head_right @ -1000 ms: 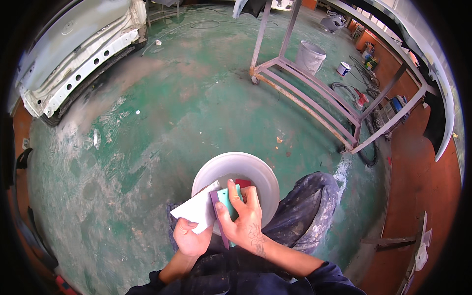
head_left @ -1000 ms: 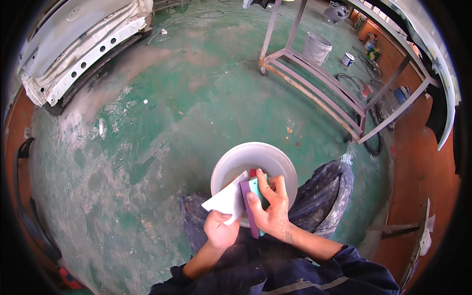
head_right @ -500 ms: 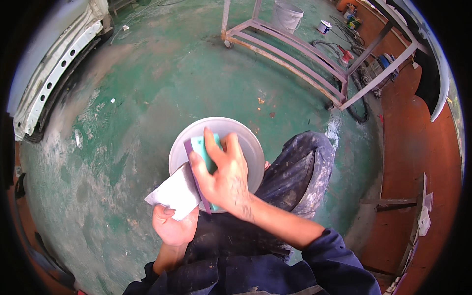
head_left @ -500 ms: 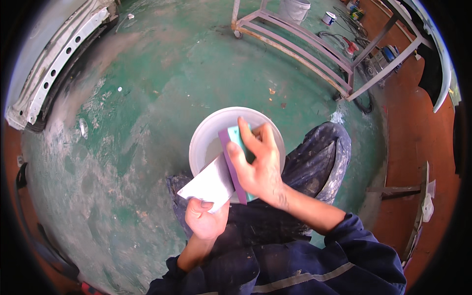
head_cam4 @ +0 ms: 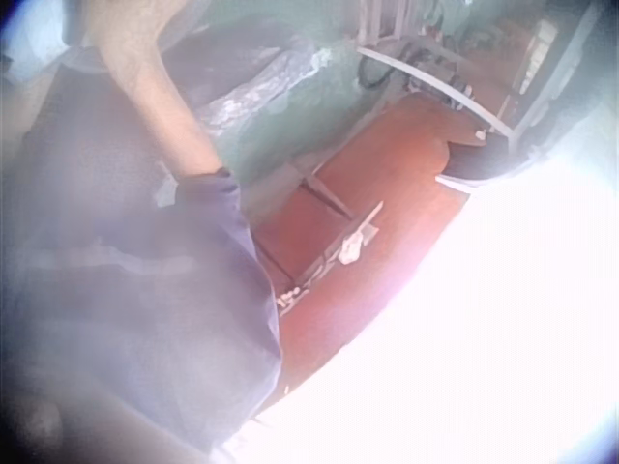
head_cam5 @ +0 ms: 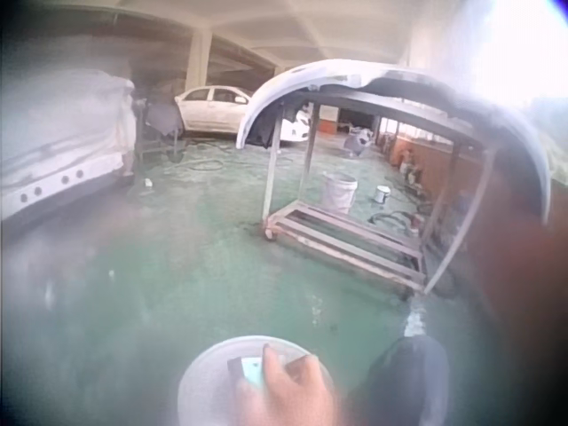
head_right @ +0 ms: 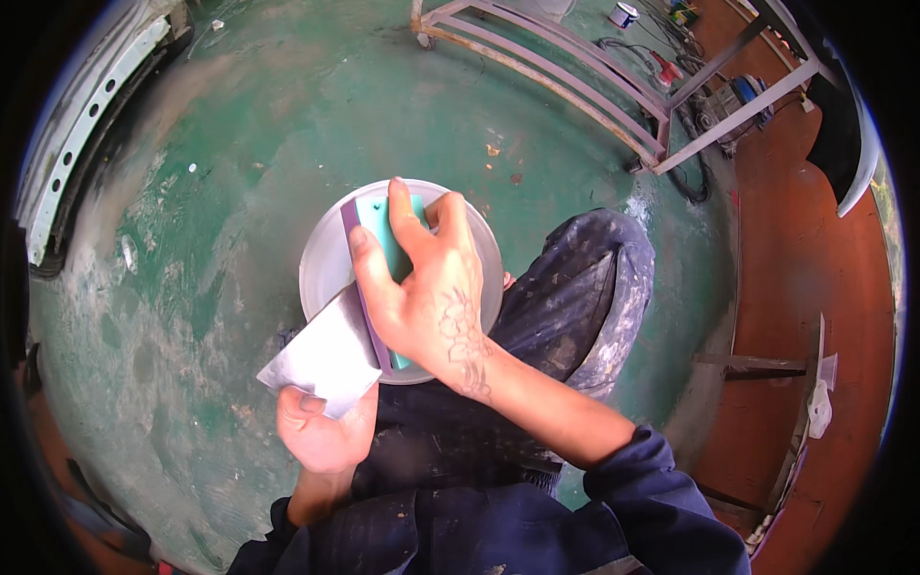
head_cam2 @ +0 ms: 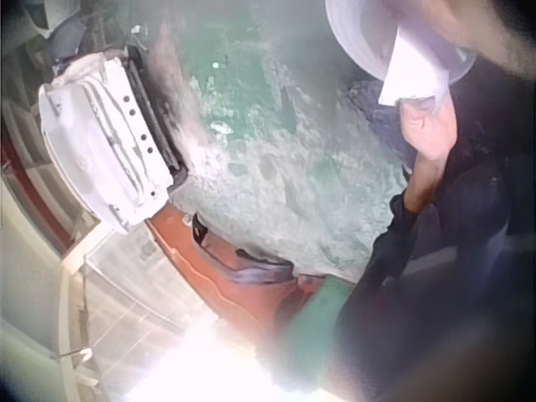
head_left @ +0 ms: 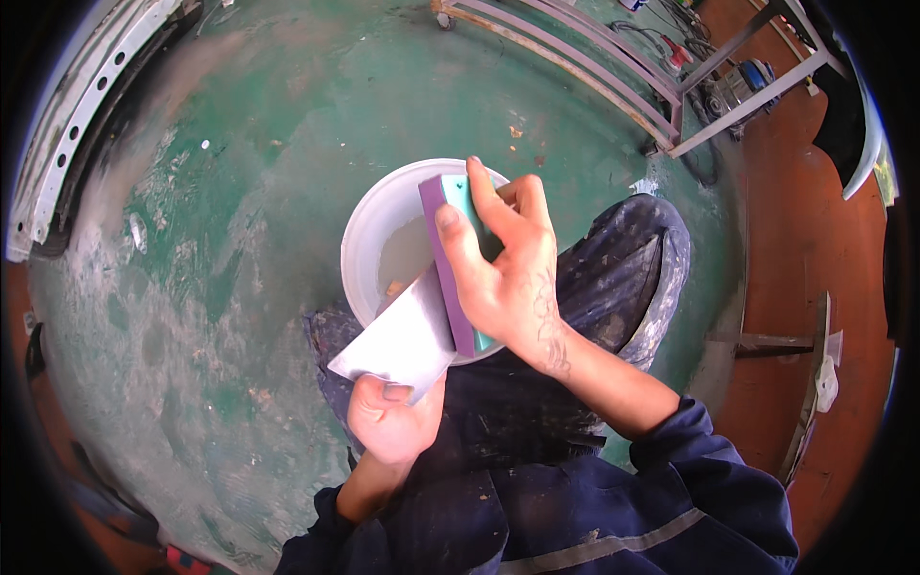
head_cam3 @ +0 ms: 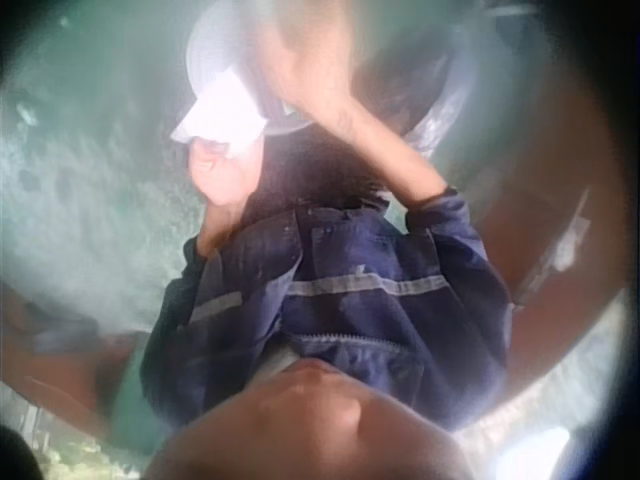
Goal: The person applies filler to a white car bumper using a putty knife and then sands the surface with a sanding block. The person later cleans the sanding block in a bucket of water.
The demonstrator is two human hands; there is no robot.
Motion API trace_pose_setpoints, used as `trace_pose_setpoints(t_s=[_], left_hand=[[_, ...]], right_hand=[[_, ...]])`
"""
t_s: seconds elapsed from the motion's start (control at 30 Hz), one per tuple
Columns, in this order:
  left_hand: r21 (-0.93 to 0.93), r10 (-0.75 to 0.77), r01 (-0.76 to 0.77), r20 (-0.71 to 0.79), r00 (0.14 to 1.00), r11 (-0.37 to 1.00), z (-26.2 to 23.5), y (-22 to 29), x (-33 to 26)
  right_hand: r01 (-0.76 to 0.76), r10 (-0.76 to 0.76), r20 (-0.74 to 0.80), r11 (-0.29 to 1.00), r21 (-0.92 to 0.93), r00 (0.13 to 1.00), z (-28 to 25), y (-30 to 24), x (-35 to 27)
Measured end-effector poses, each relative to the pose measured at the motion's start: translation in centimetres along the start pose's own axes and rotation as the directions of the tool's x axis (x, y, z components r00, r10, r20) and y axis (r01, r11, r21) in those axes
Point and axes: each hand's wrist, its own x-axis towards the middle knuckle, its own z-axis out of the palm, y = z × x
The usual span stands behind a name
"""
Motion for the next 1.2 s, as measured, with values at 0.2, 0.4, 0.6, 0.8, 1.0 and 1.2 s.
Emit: trace_pose_setpoints(t_s=[0.2, 0.4, 0.6, 0.8, 1.0, 1.2], left_hand=[[0.077, 0.01, 0.002, -0.149, 0.989, 0.997, 1.6, 0.0, 0.1], [0.084, -0.018, 0.032, -0.167, 0.986, 0.996, 1.2, 1.3, 0.7], [0.003, -0.079, 0.081, -0.192, 0.978, 0.997, 1.9, 2.6, 1.9], [-0.107, -0.119, 0.102, -0.167, 0.979, 0.989, -0.4, 2.4, 1.8], [0.084, -0.113, 0.125, -0.131, 0.985, 0.989, 0.8, 3.0, 2.3], [0.011, -0.088, 0.093, -0.211, 0.974, 0.996, 1.3, 2.1, 2.7]], right_hand=[[0.02, -0.021, 0.018, 1.0, 0.008, 1.0, -0.7, -0.1, -1.1], [0.147, -0.147, 0.029, 0.989, -0.014, 0.989, -0.9, -0.2, -3.8], [0.17, -0.169, 0.039, 0.984, -0.044, 0.985, -0.3, -0.5, -3.1], [0.076, -0.073, 0.048, 0.995, -0.062, 0.996, 0.0, -0.4, 2.6], [0.307, -0.296, 0.115, 0.947, -0.093, 0.948, -0.9, -1.0, -6.1], [0.28, -0.271, 0.085, 0.949, -0.141, 0.959, -0.9, -0.1, -3.2]])
